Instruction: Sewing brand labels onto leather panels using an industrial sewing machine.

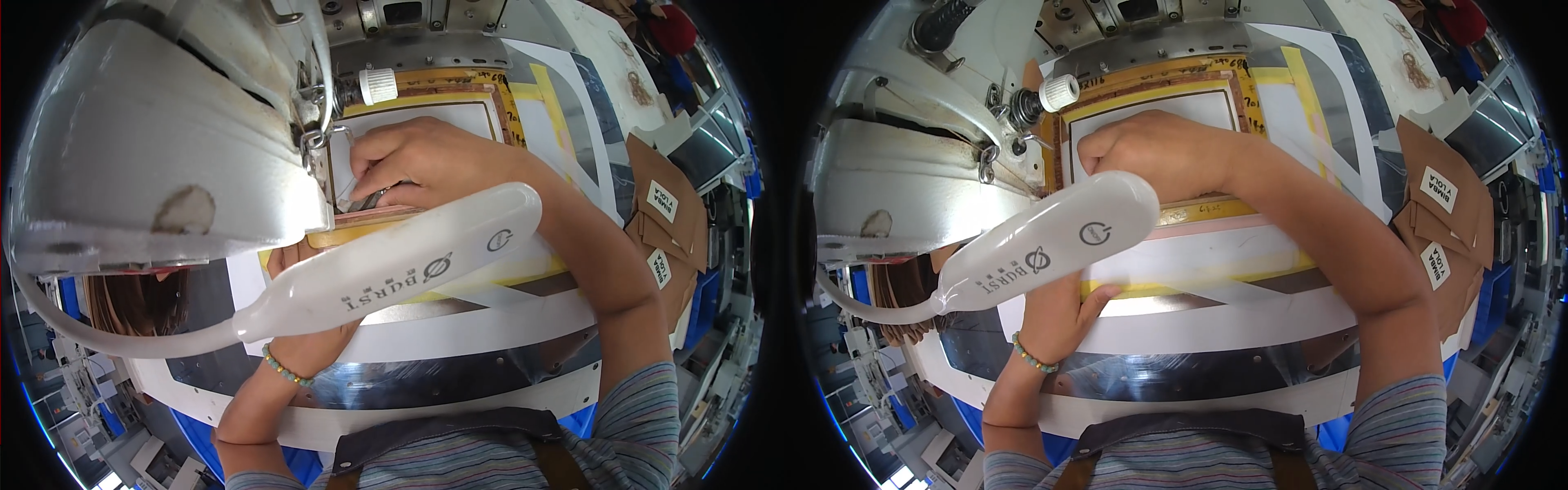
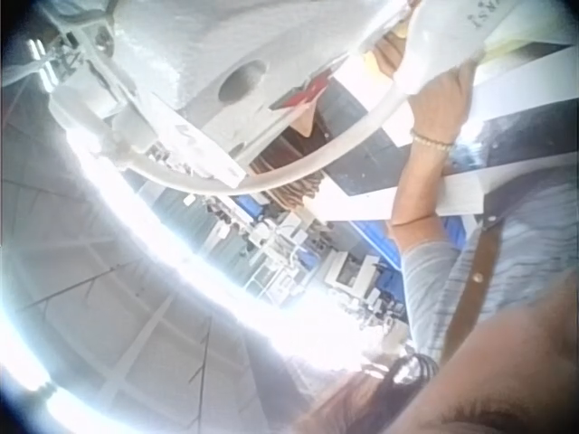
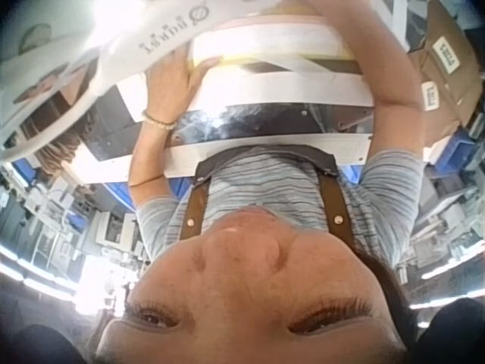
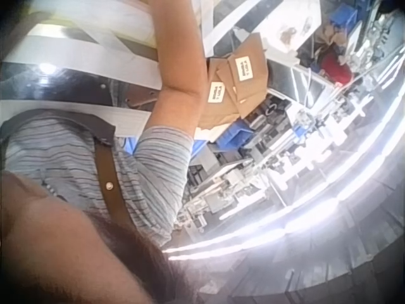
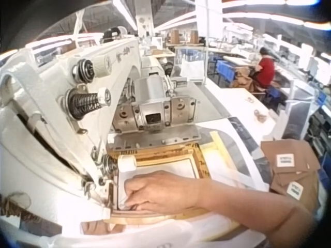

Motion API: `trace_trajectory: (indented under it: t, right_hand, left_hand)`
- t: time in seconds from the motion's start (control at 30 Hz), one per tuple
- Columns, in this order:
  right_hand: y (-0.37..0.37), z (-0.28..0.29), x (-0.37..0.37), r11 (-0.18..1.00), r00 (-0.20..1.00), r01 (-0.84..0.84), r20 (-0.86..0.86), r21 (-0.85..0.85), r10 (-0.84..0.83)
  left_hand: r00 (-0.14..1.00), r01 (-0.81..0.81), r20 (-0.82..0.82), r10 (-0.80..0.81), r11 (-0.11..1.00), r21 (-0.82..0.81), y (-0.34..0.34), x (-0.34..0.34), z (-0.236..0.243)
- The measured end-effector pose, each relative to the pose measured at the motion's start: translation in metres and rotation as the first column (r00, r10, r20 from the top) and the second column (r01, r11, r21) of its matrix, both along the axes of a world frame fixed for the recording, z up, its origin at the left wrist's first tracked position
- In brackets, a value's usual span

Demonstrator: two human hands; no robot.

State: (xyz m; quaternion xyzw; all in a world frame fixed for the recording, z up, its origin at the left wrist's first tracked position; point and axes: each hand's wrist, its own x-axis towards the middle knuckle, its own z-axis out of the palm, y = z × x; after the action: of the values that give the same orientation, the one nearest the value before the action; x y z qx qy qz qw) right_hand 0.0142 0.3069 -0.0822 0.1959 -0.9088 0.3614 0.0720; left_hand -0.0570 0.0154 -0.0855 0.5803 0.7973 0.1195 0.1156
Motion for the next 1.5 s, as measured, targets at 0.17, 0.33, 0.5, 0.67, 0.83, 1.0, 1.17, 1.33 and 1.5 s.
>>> trace_trajectory:
  t: [0.17,0.33,0.5,0.67,0.83,1.0,1.17,1.33,1.5]
  right_hand:
    - [0.001,-0.006,-0.002,0.998,0.996,0.01,-0.086,-0.059,-0.015]
    - [-0.001,-0.005,-0.001,0.998,0.999,0.018,-0.039,-0.06,-0.02]
    - [-0.001,-0.001,0.002,0.999,0.998,0.019,-0.059,-0.038,-0.021]
    - [0.0,-0.002,0.001,0.999,0.999,0.027,-0.039,-0.034,-0.028]
    - [0.002,-0.001,0.003,0.998,0.998,0.057,-0.028,-0.029,-0.058]
    - [0.001,0.002,0.006,0.995,0.995,0.096,0.007,-0.036,-0.095]
    - [-0.001,0.011,0.013,0.997,0.998,0.057,-0.018,0.06,-0.056]
    - [0.021,0.011,0.01,0.992,0.98,0.12,-0.167,0.038,-0.112]
    - [0.018,0.036,0.031,0.989,0.947,0.143,-0.287,-0.024,-0.144]
  left_hand:
    - [1.0,0.017,-0.024,-0.017,1.0,-0.014,0.002,0.001,0.001]
    - [0.999,0.014,-0.03,-0.014,1.0,0.012,-0.002,0.0,-0.002]
    - [0.999,0.028,-0.039,-0.028,1.0,-0.008,0.0,0.0,0.001]
    - [1.0,0.029,-0.009,-0.029,0.999,-0.025,0.004,-0.001,0.003]
    - [0.999,0.022,-0.032,-0.022,1.0,-0.022,0.0,-0.002,-0.001]
    - [0.998,0.035,-0.046,-0.037,0.999,-0.036,-0.001,-0.001,0.001]
    - [1.0,0.021,0.001,-0.021,0.997,-0.071,-0.001,0.003,0.01]
    - [0.994,-0.018,0.11,0.023,0.999,-0.047,-0.003,0.002,0.013]
    - [1.0,-0.015,0.001,0.015,0.996,0.091,-0.007,0.007,0.006]
